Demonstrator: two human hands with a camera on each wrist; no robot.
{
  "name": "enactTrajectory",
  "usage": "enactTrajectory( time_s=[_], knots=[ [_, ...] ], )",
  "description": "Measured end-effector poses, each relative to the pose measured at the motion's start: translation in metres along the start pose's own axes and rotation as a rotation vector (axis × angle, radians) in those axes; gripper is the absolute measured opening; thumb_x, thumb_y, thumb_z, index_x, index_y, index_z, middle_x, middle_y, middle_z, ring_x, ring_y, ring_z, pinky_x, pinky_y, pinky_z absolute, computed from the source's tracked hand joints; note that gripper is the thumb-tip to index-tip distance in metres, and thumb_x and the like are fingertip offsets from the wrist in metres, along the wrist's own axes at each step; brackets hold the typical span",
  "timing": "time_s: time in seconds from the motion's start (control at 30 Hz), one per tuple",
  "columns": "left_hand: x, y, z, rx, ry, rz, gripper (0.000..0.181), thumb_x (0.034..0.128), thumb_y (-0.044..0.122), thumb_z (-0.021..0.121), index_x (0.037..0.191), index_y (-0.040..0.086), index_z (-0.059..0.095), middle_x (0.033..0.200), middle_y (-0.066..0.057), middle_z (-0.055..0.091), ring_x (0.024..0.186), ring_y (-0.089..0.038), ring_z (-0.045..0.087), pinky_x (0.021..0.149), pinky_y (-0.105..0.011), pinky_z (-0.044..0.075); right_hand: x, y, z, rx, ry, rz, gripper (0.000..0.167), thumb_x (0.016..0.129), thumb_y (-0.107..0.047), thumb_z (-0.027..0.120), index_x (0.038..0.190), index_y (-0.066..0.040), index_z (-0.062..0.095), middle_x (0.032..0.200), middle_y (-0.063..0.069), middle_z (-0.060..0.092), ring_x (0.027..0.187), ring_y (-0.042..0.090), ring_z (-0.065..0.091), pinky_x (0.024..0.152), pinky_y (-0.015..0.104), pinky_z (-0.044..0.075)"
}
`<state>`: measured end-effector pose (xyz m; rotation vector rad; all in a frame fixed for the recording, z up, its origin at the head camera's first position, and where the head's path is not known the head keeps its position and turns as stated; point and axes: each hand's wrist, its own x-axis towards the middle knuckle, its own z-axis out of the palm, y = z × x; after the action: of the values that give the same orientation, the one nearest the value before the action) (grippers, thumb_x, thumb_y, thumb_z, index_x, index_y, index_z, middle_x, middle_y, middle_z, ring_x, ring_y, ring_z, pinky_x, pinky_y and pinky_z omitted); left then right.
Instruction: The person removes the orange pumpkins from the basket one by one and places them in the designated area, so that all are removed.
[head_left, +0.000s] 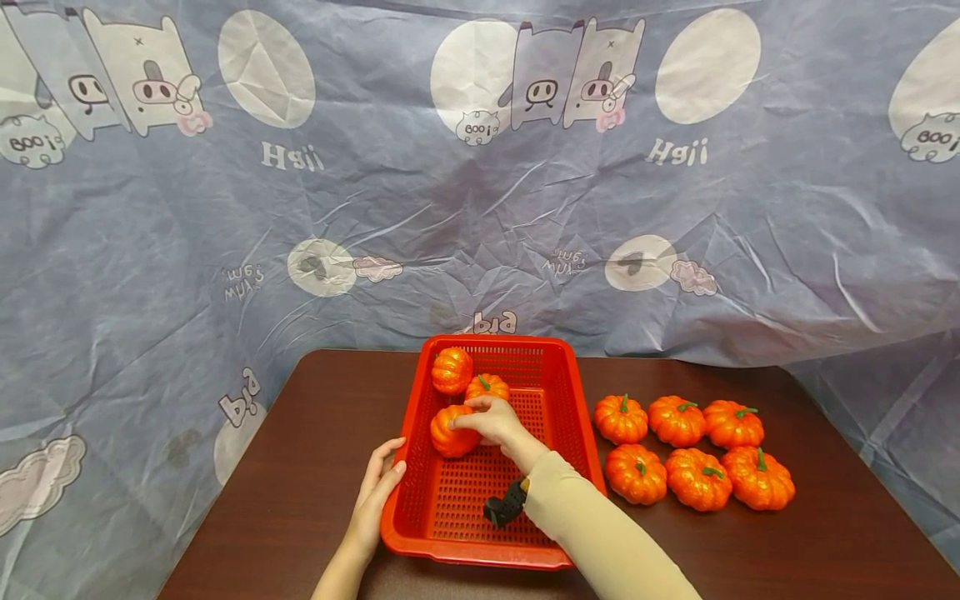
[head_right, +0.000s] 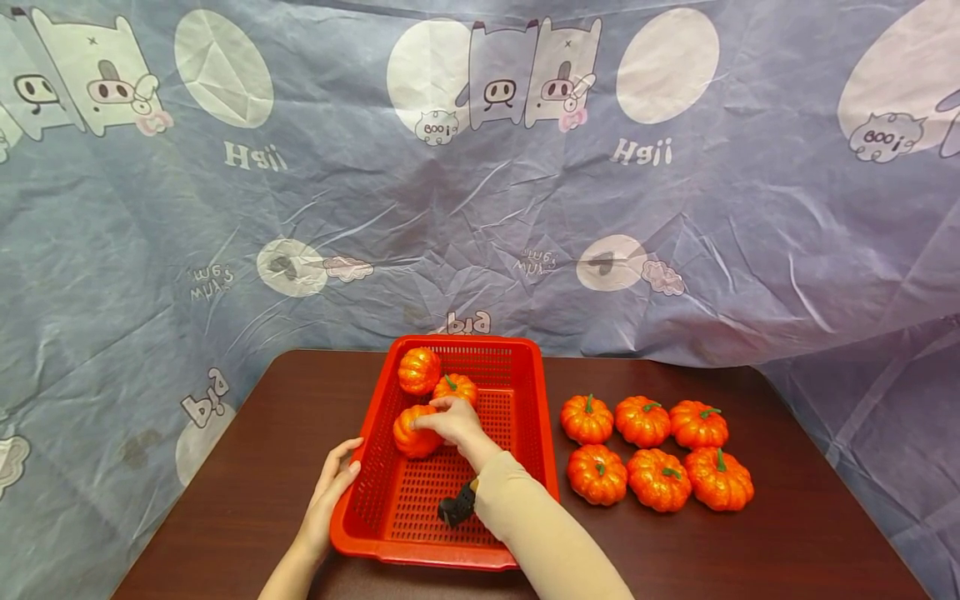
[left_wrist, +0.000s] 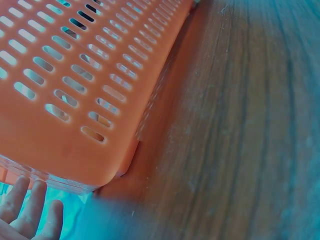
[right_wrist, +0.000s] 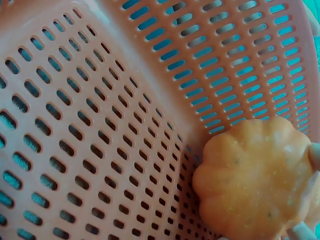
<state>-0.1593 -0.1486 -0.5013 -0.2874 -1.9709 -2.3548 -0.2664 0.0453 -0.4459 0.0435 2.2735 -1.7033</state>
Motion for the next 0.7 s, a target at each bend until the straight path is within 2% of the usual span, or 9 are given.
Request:
enactTrajectory(
  time_s=[0.4,0.53,0.7],
  knots=[
    [0.001,0.001,0.001,-0.007,0.006,0.009,0.037,0.0997,0.015,0.040,0.135,0.006,0.033,0.124,-0.029,0.040,0.105,-0.036,0.051,0.083,-0.042,0.049,-0.005,-0.016,-0.013,0.021,0.002,-0.074,0.054,0.068,-0.018,0.081,0.115,-0.007,0.056,0.119,0.016,0.055,0.090,0.023,0.055,0.076,0.044,0.048],
    [0.001,0.001,0.000,-0.007,0.000,0.004,0.038,0.0999,0.016,0.039,0.136,0.006,0.032,0.124,-0.029,0.040,0.105,-0.037,0.051,0.083,-0.043,0.049,-0.008,-0.020,-0.018,0.055,0.002,-0.109,0.054,0.068,-0.015,0.080,0.114,-0.006,0.055,0.116,0.018,0.055,0.087,0.022,0.056,0.073,0.039,0.048],
    [0.000,0.001,0.000,-0.012,-0.003,0.003,0.038,0.1001,0.015,0.039,0.136,0.005,0.032,0.124,-0.030,0.039,0.104,-0.038,0.052,0.082,-0.044,0.049,-0.011,-0.027,-0.024,0.090,0.059,-0.173,0.053,0.067,-0.008,0.079,0.114,-0.004,0.054,0.111,0.019,0.058,0.088,0.024,0.057,0.075,0.033,0.047]
  ],
)
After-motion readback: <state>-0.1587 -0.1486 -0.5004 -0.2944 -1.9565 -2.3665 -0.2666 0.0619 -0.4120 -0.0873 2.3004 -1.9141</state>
